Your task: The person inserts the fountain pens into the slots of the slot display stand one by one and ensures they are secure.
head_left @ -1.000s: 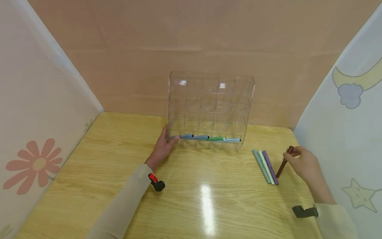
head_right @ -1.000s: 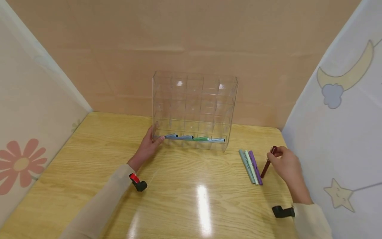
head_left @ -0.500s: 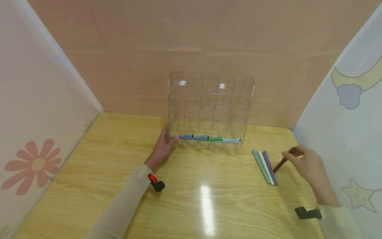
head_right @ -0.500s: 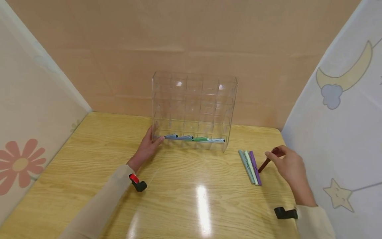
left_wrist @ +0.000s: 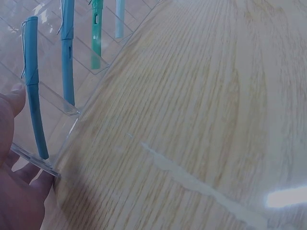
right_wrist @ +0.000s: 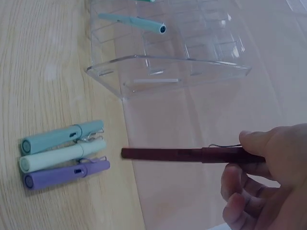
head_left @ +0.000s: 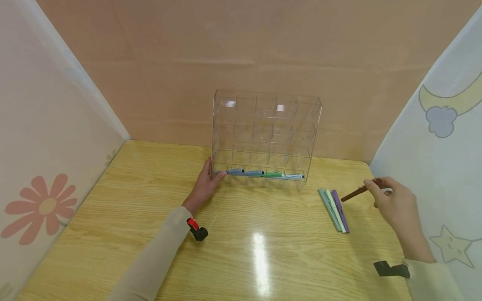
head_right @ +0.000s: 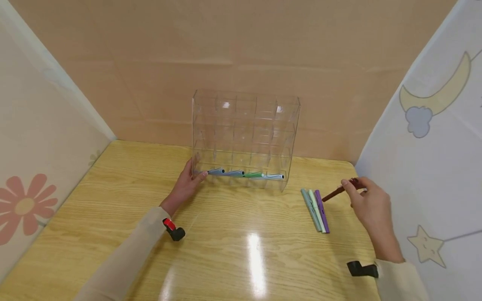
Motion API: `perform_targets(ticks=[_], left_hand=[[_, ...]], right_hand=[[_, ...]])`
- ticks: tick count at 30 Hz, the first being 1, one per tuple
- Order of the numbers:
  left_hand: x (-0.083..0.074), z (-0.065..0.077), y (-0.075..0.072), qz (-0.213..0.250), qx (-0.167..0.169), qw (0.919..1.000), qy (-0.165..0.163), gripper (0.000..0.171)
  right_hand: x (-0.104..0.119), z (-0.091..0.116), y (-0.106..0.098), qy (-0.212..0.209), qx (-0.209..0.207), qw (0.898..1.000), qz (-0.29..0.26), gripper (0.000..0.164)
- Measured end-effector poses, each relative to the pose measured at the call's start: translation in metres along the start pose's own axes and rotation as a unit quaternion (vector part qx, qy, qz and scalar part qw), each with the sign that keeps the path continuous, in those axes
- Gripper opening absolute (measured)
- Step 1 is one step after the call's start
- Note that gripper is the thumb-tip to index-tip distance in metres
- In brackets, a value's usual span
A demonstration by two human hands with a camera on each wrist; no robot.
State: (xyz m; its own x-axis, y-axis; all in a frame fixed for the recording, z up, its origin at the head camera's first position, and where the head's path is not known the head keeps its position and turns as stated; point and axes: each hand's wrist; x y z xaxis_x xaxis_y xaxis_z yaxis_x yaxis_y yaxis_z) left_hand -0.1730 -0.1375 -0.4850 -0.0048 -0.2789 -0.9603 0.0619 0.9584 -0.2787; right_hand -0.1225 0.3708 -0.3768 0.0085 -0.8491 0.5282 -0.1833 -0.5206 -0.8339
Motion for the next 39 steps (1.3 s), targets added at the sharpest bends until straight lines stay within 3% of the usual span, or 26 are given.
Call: perform_targets(ticks=[6, 17, 28, 39], left_hand=[[-0.001, 0.001, 0.0, -0.002, 0.001, 1.0, 0.0, 0.084], [0.0, 0.0, -0.001, -0.006, -0.001, 1.0, 0.003, 0.083], [-0.001, 0.0, -0.004, -0.018, -0.008, 0.9998, -0.006, 0.084], [-0.002, 0.0, -0.002, -0.015, -0.007, 0.9998, -0.01, 0.084]], right_hand=[[0.013, 0.003, 0.001, 0.001, -0.023, 0.999, -0.038, 0.045], [0.033, 0.003, 0.007, -0.04, -0.019, 0.997, -0.07, 0.043], [0.048, -0.002, 0.018, -0.058, -0.019, 0.989, -0.133, 0.031], [0.058, -0.005, 0.029, -0.076, -0.004, 0.985, -0.154, 0.031]])
Point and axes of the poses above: each hand's wrist, its own z-axis away from the middle knuckle, its own y-axis out of the palm, x = y × z, and after that the axes turned 2 degrees about -z, right-handed
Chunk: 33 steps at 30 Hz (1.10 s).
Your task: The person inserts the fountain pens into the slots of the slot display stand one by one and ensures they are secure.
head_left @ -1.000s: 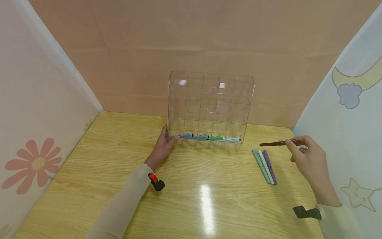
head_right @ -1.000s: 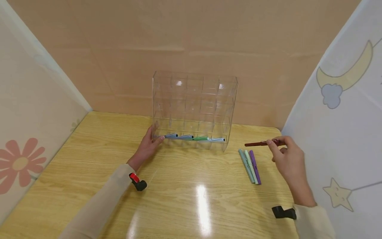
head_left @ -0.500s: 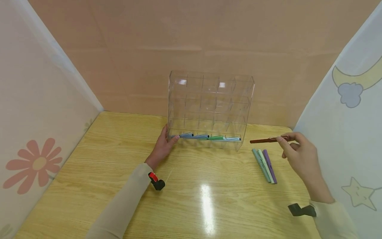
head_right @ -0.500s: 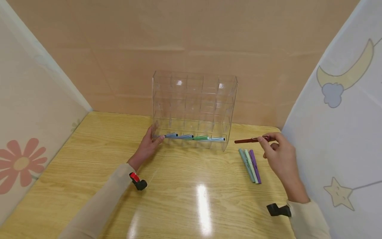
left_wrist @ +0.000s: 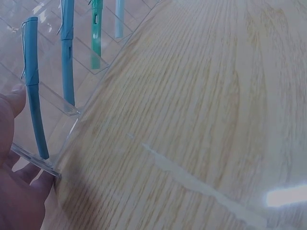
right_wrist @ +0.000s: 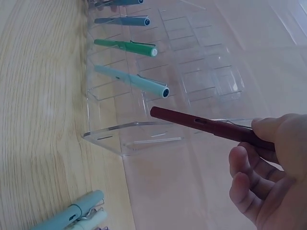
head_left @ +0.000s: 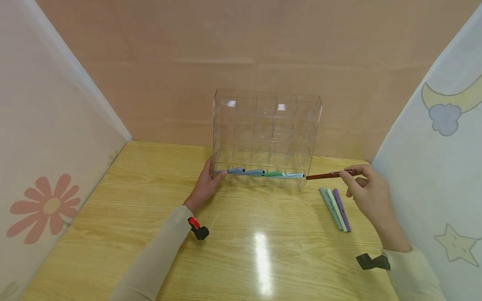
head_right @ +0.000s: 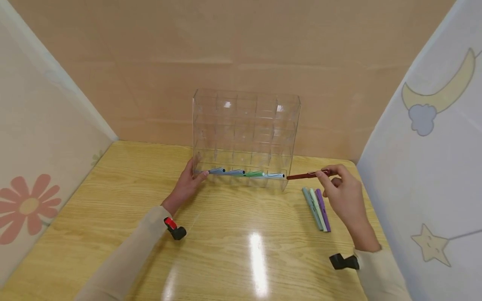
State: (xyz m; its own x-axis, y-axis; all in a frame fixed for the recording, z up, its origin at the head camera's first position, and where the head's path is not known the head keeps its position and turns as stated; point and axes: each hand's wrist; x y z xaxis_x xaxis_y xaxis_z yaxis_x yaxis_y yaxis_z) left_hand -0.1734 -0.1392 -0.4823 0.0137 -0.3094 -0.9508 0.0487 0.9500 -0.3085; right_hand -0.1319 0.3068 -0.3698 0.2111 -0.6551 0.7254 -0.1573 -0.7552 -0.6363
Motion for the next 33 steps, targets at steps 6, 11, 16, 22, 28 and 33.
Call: perform_targets(ticks=[6, 11, 16, 22, 28, 33], left_hand=[[0.001, 0.001, 0.0, 0.003, 0.002, 1.0, 0.003, 0.085], [0.001, 0.001, 0.0, 0.009, 0.003, 0.9999, 0.005, 0.084], [0.0, 0.002, 0.001, 0.017, 0.006, 0.9998, 0.007, 0.083], [0.0, 0.003, 0.001, 0.012, 0.005, 0.9999, 0.011, 0.084], [0.0, 0.001, 0.001, 0.011, 0.002, 0.9999, 0.011, 0.083], [0.001, 0.001, 0.001, 0.009, 0.003, 0.9999, 0.013, 0.083]], right_hand=[[0.002, -0.001, 0.008, -0.003, 0.009, 1.0, 0.011, 0.036], [0.002, -0.002, 0.014, 0.006, 0.017, 1.0, 0.014, 0.038], [0.0, -0.003, 0.021, 0.002, 0.027, 1.0, 0.017, 0.039], [-0.002, -0.003, 0.029, -0.002, 0.04, 0.999, 0.013, 0.037], [-0.005, -0.004, 0.036, 0.002, 0.051, 0.999, 0.017, 0.037], [-0.008, -0.005, 0.042, 0.011, 0.061, 0.998, 0.014, 0.039]])
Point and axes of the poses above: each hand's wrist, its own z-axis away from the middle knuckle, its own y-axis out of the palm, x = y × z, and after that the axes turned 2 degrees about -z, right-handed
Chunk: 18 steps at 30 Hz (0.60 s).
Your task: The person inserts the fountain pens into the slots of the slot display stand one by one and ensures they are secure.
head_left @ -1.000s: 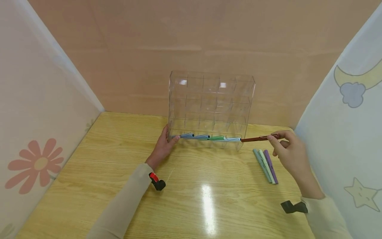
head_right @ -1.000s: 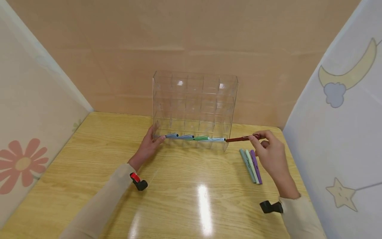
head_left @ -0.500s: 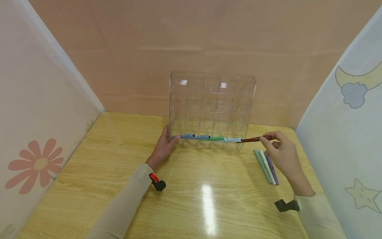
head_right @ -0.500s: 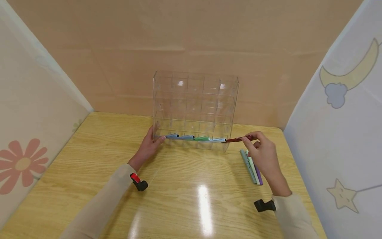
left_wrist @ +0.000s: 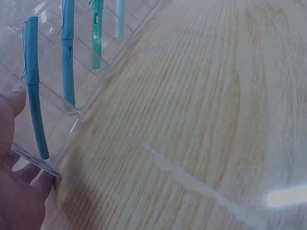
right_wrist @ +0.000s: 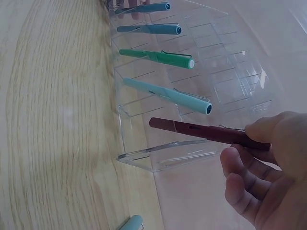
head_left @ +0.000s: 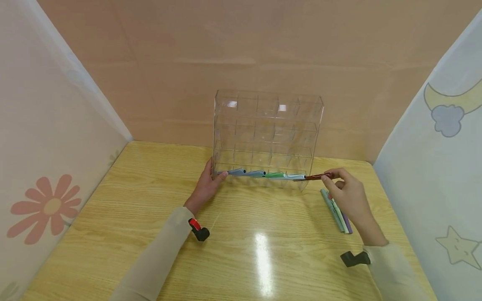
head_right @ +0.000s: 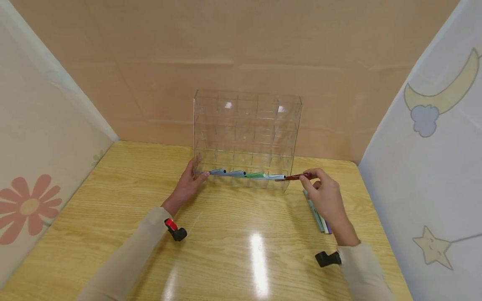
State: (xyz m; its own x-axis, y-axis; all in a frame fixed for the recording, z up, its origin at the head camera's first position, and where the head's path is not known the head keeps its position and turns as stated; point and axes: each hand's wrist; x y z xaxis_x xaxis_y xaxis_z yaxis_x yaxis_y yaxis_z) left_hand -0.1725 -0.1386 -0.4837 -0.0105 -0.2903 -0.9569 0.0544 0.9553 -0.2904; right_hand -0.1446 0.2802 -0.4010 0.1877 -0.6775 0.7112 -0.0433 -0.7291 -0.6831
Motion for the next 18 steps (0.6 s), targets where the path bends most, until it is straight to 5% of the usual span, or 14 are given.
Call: perform_targets(ticks=[18], left_hand=[[-0.001, 0.001, 0.001, -0.006, -0.007, 0.9999, -0.004, 0.084]], right_hand=[[-0.007, -0.005, 0.014, 0.017, 0.04, 0.999, -0.003, 0.041]])
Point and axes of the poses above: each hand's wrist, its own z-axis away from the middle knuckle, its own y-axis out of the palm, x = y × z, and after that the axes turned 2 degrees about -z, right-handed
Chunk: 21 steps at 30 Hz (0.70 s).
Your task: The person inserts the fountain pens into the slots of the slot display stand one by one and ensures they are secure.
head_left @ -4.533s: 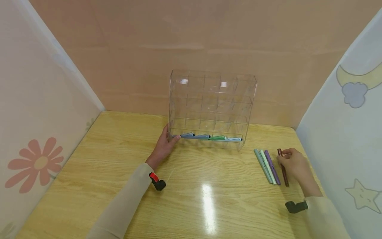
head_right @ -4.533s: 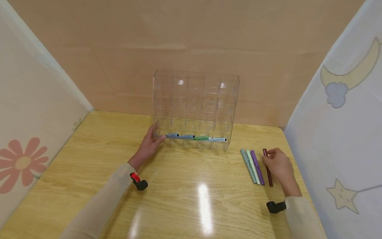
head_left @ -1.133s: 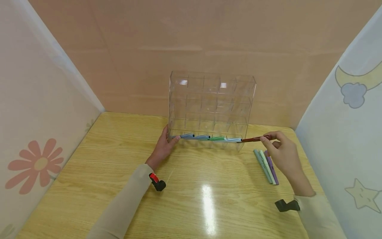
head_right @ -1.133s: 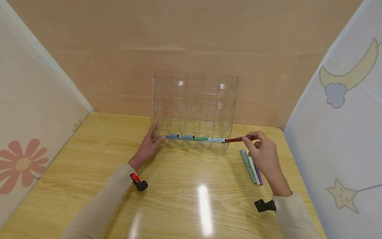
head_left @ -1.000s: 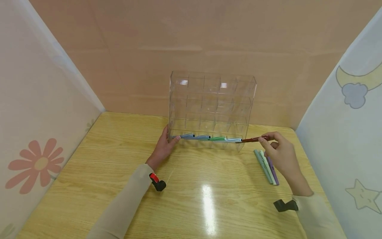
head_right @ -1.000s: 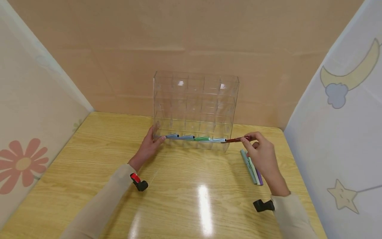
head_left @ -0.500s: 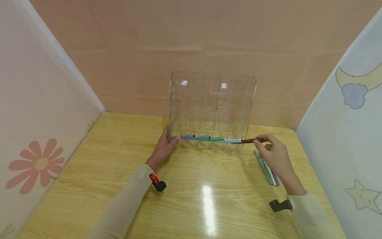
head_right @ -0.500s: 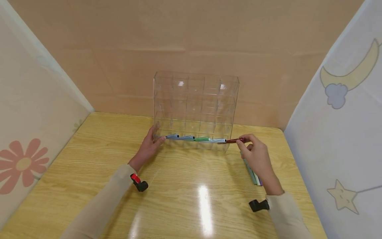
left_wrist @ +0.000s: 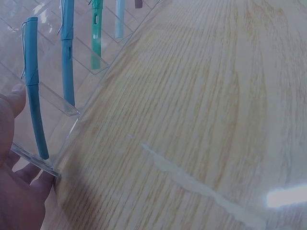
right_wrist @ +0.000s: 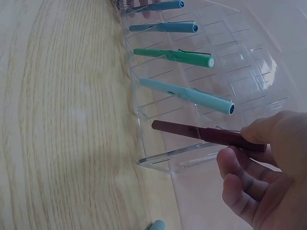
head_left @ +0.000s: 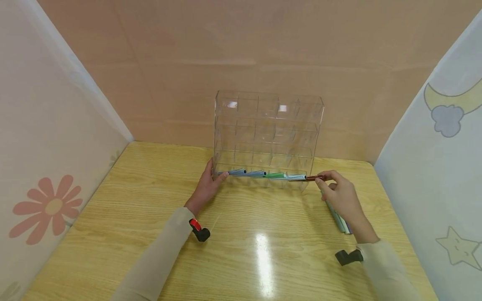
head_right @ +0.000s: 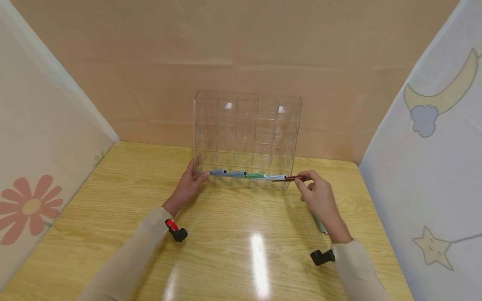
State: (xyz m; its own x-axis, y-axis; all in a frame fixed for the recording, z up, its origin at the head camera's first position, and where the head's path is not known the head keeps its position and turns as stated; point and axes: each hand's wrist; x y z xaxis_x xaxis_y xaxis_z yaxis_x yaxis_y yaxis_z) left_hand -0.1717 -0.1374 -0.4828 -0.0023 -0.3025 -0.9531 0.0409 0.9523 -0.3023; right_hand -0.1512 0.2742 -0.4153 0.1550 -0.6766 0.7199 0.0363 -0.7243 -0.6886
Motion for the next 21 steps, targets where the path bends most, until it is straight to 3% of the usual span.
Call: perform_targets(ticks=[21], left_hand=[[0.0, 0.0002, -0.0008, 0.009, 0.005, 0.9999, 0.001, 0.083]], right_hand=[[-0.0042, -0.0094, 0.0067, 0.008, 0.016, 1.0, 0.019, 0.043]])
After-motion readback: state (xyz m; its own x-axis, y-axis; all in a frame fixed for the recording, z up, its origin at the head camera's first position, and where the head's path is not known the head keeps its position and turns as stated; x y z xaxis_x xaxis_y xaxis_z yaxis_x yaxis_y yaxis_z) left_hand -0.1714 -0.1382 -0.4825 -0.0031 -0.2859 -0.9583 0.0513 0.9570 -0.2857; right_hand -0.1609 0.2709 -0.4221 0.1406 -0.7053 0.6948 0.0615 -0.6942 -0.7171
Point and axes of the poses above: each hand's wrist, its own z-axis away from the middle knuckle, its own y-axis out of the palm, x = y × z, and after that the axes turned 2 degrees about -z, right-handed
